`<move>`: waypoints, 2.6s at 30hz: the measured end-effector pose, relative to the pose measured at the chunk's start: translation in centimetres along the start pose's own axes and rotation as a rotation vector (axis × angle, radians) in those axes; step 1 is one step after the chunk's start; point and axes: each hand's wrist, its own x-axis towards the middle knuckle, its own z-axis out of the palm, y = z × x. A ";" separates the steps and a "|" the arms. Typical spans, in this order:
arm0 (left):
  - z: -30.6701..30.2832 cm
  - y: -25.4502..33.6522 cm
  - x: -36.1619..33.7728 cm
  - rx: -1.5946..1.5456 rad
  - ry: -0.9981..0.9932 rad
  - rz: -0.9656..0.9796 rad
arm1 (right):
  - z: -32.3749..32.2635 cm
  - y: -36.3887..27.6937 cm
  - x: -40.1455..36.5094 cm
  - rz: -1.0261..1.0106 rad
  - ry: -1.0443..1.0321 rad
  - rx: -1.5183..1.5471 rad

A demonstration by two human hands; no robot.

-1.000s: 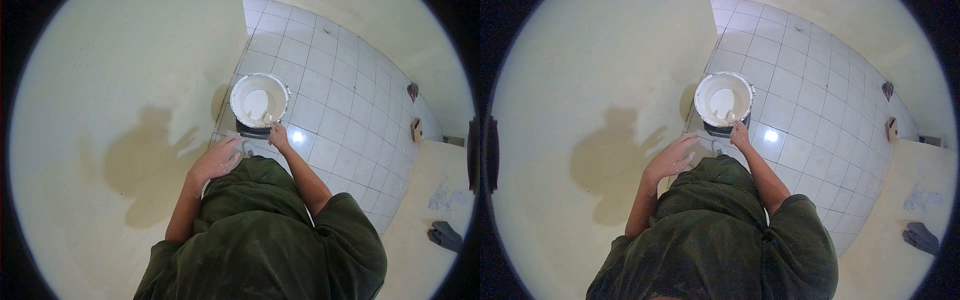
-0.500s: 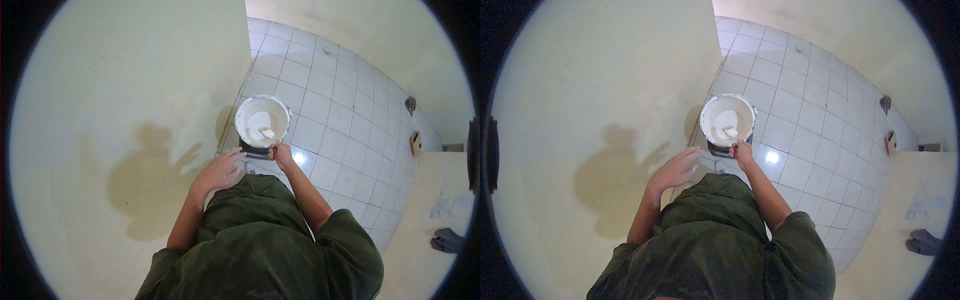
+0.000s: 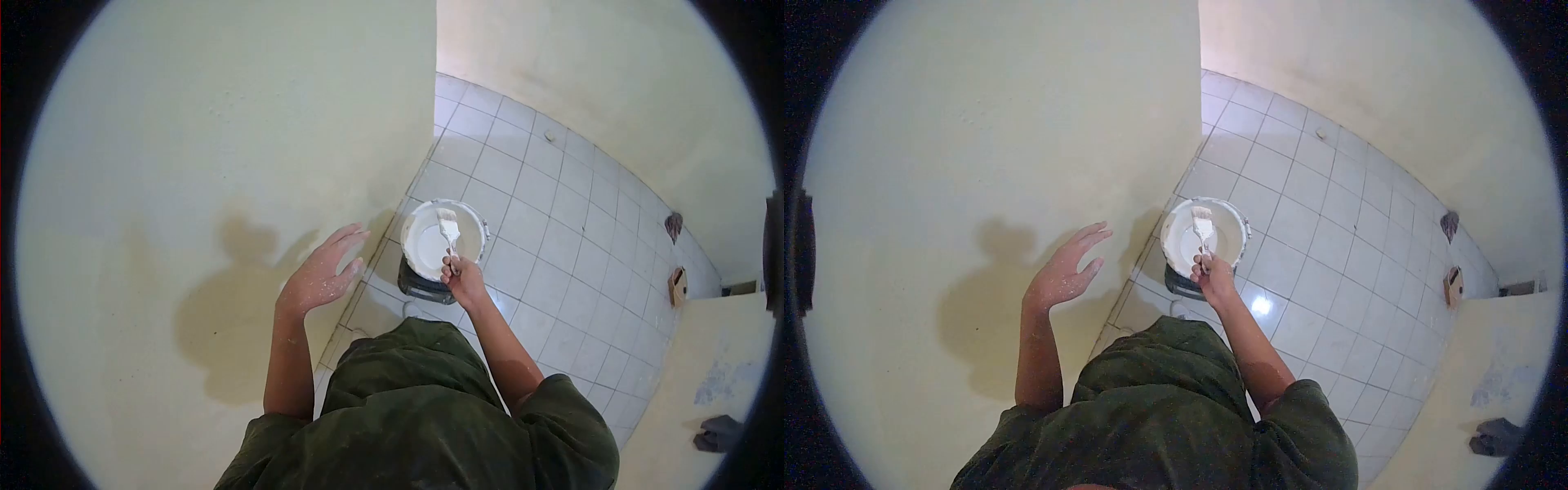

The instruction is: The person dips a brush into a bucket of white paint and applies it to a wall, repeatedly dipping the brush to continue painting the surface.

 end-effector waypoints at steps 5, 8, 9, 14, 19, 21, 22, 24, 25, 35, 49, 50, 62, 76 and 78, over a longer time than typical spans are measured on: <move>0.2 0.4 -1.7 -0.057 0.023 0.036 | 3.0 -1.3 -1.2 -0.011 -0.109 -0.326; 1.0 0.6 -2.7 -0.133 -0.045 -0.002 | 4.1 -0.6 -1.0 -0.083 -0.180 -0.478; 1.3 0.4 -3.2 -0.119 -0.056 -0.006 | 4.5 -0.5 -1.0 -0.091 -0.211 -0.490; 1.8 -1.7 -6.1 -0.103 -0.023 0.003 | 9.1 -0.7 -2.5 -0.154 -0.302 -0.726; -0.7 -1.8 -9.9 -0.163 0.116 -0.009 | 13.8 0.6 -3.7 -0.321 -0.381 -0.817; -2.3 -1.4 -11.4 -0.188 0.191 -0.005 | 14.7 1.8 -2.6 -0.386 -0.373 -0.891; -3.1 -1.1 -12.2 -0.197 0.236 0.006 | 16.1 2.0 -2.9 -0.407 -0.374 -0.923; -4.6 -0.8 -14.0 -0.205 0.313 0.018 | 19.3 2.3 -4.2 -0.461 -0.369 -0.991; -5.4 -0.7 -14.9 -0.200 0.344 0.017 | 20.7 2.5 -4.3 -0.493 -0.381 -1.009; -4.8 2.5 -23.0 0.228 0.598 0.061 | 26.4 1.0 -9.0 -0.988 -0.701 -0.745; -5.2 3.3 -29.1 0.724 1.260 0.419 | 34.4 -2.9 -27.5 -2.061 -0.466 -0.832; -7.3 0.9 -25.9 0.708 1.260 0.415 | 37.6 -4.3 -24.5 -2.112 -0.442 -0.889; -7.6 1.0 -25.8 0.849 1.360 0.425 | 46.6 -7.7 -32.2 -2.606 -0.140 -0.976; -8.4 6.0 -25.7 1.442 1.582 0.095 | 50.1 -8.2 -43.5 -2.499 -0.379 -0.929; -8.0 6.6 -26.6 1.432 1.627 0.062 | 52.1 -10.3 -43.0 -2.771 -0.406 -0.810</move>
